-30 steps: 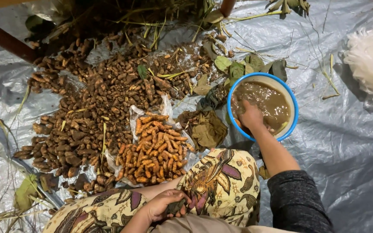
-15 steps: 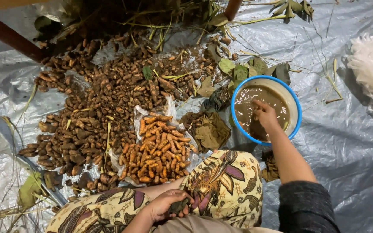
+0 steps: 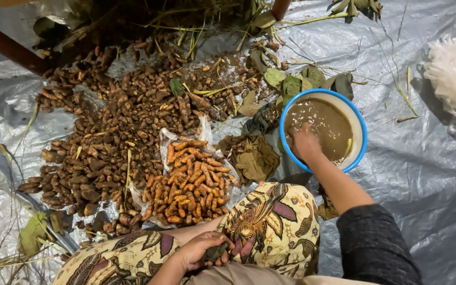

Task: Sorting harvested turmeric roots on a plastic sheet, separating them from debris and organizing them into a pile.

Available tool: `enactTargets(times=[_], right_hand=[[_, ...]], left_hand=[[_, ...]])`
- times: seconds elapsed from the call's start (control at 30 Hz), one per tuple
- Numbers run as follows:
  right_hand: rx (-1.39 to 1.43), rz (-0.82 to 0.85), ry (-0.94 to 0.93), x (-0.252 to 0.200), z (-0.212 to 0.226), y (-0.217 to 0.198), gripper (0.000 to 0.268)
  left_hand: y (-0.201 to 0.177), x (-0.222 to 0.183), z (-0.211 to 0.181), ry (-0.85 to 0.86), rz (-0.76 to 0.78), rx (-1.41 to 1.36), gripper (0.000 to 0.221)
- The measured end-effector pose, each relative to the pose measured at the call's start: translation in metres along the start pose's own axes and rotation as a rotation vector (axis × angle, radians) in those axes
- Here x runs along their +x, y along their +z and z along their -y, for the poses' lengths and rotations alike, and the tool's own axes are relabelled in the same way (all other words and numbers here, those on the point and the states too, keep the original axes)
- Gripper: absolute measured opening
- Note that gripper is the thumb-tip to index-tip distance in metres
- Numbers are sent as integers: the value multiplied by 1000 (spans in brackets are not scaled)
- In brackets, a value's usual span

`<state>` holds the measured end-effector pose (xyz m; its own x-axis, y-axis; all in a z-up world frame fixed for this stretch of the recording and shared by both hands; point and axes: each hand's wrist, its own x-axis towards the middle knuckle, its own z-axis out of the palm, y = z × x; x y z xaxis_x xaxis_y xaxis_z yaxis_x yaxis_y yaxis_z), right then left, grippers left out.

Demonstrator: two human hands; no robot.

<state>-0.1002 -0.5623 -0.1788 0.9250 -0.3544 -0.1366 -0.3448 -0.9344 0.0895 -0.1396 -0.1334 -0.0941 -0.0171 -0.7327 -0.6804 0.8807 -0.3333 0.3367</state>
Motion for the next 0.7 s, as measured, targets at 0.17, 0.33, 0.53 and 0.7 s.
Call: enactTargets(times=[0.17, 0.33, 0.53, 0.7], right_hand=[[140, -158, 28, 8, 6, -10, 22], [602, -119, 246, 8, -7, -28, 25], [1368, -56, 396, -5, -49, 3, 45], [782, 561, 167, -30, -21, -63, 76]], left_hand=[[5, -3, -3, -3, -24, -2, 30], [6, -4, -3, -1, -11, -23, 29], [8, -6, -5, -2, -25, -15, 31], [4, -3, -3, 6, -1, -25, 30]])
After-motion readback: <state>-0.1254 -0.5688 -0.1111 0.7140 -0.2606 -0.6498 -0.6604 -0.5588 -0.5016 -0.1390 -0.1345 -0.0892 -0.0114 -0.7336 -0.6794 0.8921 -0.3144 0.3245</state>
